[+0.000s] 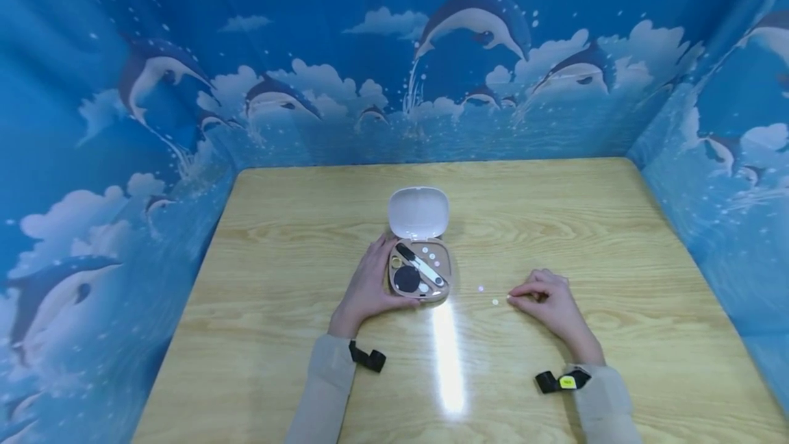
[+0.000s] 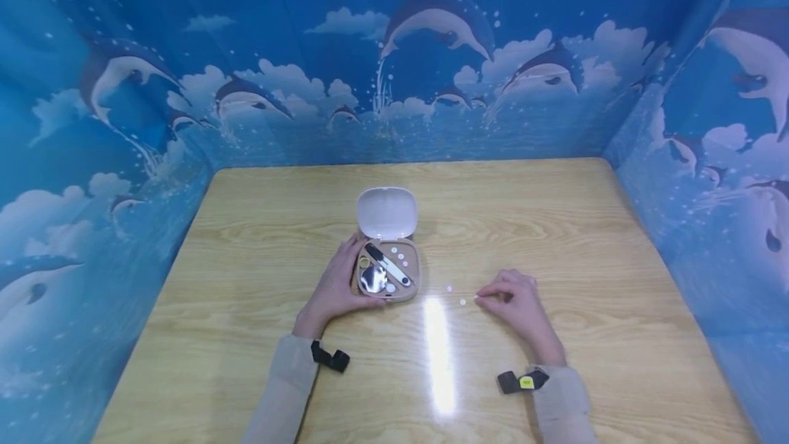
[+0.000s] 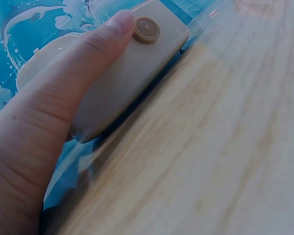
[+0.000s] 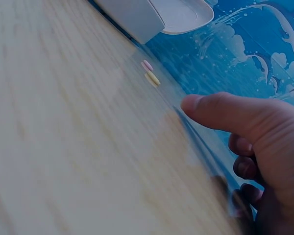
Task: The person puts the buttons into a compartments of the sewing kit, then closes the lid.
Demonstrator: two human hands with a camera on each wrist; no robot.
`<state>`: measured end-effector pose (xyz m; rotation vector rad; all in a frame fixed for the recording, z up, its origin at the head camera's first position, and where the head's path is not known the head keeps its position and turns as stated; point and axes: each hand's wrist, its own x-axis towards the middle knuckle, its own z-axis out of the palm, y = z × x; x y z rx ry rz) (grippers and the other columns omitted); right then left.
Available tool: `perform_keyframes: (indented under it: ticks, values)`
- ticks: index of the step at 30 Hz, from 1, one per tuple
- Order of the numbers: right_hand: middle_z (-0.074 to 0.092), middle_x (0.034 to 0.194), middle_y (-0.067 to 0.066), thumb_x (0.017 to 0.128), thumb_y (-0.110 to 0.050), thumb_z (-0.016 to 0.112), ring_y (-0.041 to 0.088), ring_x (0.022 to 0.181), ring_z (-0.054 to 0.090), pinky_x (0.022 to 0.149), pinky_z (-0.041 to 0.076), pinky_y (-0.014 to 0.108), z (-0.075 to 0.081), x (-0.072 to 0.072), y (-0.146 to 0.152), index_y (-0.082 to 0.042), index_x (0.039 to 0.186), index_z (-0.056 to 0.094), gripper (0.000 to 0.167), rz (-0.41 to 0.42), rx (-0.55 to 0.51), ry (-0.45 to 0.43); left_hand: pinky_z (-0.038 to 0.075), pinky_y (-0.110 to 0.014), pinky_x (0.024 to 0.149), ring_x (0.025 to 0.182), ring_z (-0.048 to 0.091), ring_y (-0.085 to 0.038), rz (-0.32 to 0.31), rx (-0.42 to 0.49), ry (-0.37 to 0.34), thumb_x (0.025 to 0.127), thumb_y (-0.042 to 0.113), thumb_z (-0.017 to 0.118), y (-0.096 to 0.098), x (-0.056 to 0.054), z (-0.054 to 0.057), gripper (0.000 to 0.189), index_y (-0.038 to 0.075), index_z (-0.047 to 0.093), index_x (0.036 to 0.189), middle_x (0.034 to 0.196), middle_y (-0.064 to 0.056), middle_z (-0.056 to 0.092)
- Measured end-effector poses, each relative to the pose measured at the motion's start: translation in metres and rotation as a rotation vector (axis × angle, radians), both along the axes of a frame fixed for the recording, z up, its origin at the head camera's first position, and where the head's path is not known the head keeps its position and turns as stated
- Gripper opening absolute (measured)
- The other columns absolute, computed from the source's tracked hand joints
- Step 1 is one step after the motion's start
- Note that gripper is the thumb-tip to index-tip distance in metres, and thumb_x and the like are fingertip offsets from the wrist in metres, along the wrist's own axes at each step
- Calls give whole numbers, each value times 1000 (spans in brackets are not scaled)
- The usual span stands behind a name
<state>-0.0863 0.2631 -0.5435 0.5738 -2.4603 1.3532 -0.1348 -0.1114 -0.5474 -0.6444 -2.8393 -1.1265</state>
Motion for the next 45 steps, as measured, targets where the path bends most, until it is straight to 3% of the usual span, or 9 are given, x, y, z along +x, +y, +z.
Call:
perform_keyframes:
  ticks: [7,21,28,30,40,45]
  values:
    - [50,62,4,65,14,84,21,61,39,57,30,24,27,7,-10,-1,77,76,21,5,0,-20,10,-43,124,151,12,-18,-1,-10,10,53,78,80,-1,0,-1,129,32,21,157,164,-2,20]
    - [50,65,7,70,8,84,21,65,42,57,35,24,37,3,-18,-3,83,77,18,-34,19,-128,7,-40,124,151,10,-16,1,-16,-5,53,76,82,-1,0,-1,129,31,21,157,165,-1,18]
    - [51,67,1,70,4,86,16,67,42,57,36,23,7,-15,-11,-9,82,78,20,-45,-5,-150,7,-40,124,151,10,-16,8,-26,-14,53,77,82,-1,0,-1,129,31,21,157,165,-1,18]
    - [51,68,-2,71,1,86,13,68,41,58,36,22,7,-18,-13,-12,83,78,20,-39,-8,-155,8,-41,124,151,10,-16,10,-28,-16,53,77,82,-1,0,-1,129,30,22,157,165,-1,18]
    - [53,73,2,74,-2,85,13,72,43,64,38,23,23,-34,-36,-12,85,79,17,-20,-28,-169,8,-41,124,151,9,-15,12,-35,-20,54,78,80,-2,1,-2,129,30,21,158,165,0,18]
    - [55,73,12,74,3,83,24,73,45,65,39,25,42,-40,-56,-4,85,77,14,15,-43,-152,7,-40,124,151,9,-16,6,-30,-13,54,79,79,-2,0,-2,129,31,20,158,165,-1,18]
